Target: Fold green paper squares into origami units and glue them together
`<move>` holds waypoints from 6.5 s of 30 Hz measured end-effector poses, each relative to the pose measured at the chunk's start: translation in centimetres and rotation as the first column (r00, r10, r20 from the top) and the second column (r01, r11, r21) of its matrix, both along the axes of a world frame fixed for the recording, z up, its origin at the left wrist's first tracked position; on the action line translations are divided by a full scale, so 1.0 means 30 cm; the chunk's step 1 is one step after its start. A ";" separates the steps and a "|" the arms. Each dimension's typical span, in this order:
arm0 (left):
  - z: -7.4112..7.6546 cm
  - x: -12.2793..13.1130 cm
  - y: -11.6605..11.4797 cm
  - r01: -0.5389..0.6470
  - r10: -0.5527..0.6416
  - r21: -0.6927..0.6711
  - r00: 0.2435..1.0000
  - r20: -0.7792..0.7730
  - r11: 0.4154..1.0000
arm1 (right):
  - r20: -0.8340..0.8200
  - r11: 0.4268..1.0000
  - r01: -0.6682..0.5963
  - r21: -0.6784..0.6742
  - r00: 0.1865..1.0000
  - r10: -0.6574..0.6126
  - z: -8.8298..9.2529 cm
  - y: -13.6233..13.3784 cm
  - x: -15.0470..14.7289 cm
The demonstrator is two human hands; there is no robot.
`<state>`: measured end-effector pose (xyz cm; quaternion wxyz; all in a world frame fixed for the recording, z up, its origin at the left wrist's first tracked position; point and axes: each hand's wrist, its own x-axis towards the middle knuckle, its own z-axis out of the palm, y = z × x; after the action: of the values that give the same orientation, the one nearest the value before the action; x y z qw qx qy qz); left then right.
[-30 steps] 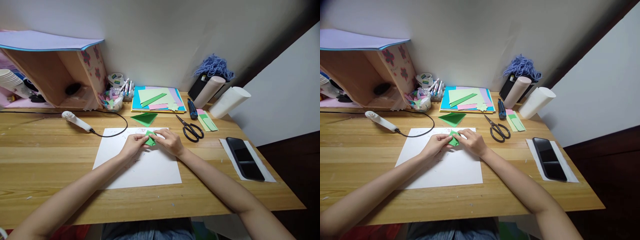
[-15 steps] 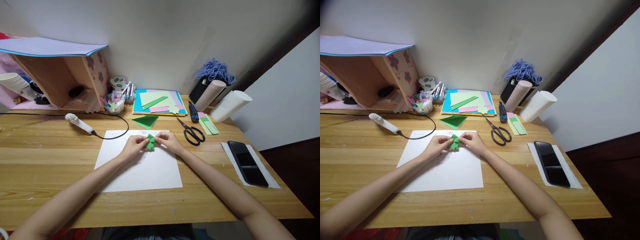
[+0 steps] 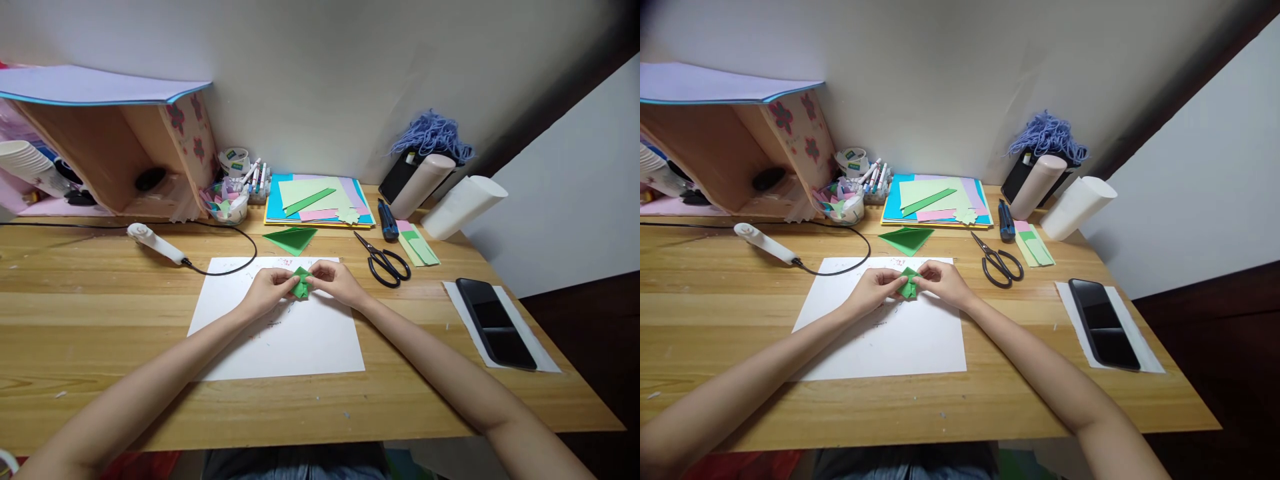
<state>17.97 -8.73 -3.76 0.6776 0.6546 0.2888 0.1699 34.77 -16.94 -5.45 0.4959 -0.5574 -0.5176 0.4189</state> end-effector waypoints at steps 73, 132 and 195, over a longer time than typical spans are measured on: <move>0.006 -0.003 -0.013 -0.116 0.120 0.220 0.993 -0.004 0.969 | 0.086 0.997 0.029 -0.073 0.996 -0.023 0.001 -0.012 -0.050; -0.005 0.000 0.013 0.042 -0.047 0.112 0.998 0.044 0.993 | -0.024 0.998 -0.019 -0.058 1.000 0.018 0.018 0.006 -0.030; -0.002 -0.012 0.008 0.037 0.090 -0.387 0.948 0.305 0.921 | 0.549 0.931 0.029 0.364 0.801 -0.239 0.202 -0.013 -0.036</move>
<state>17.62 -8.49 -3.82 0.8287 0.4677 0.2130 0.2215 33.70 -17.32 0.62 0.4293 -0.6012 -0.6672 0.0957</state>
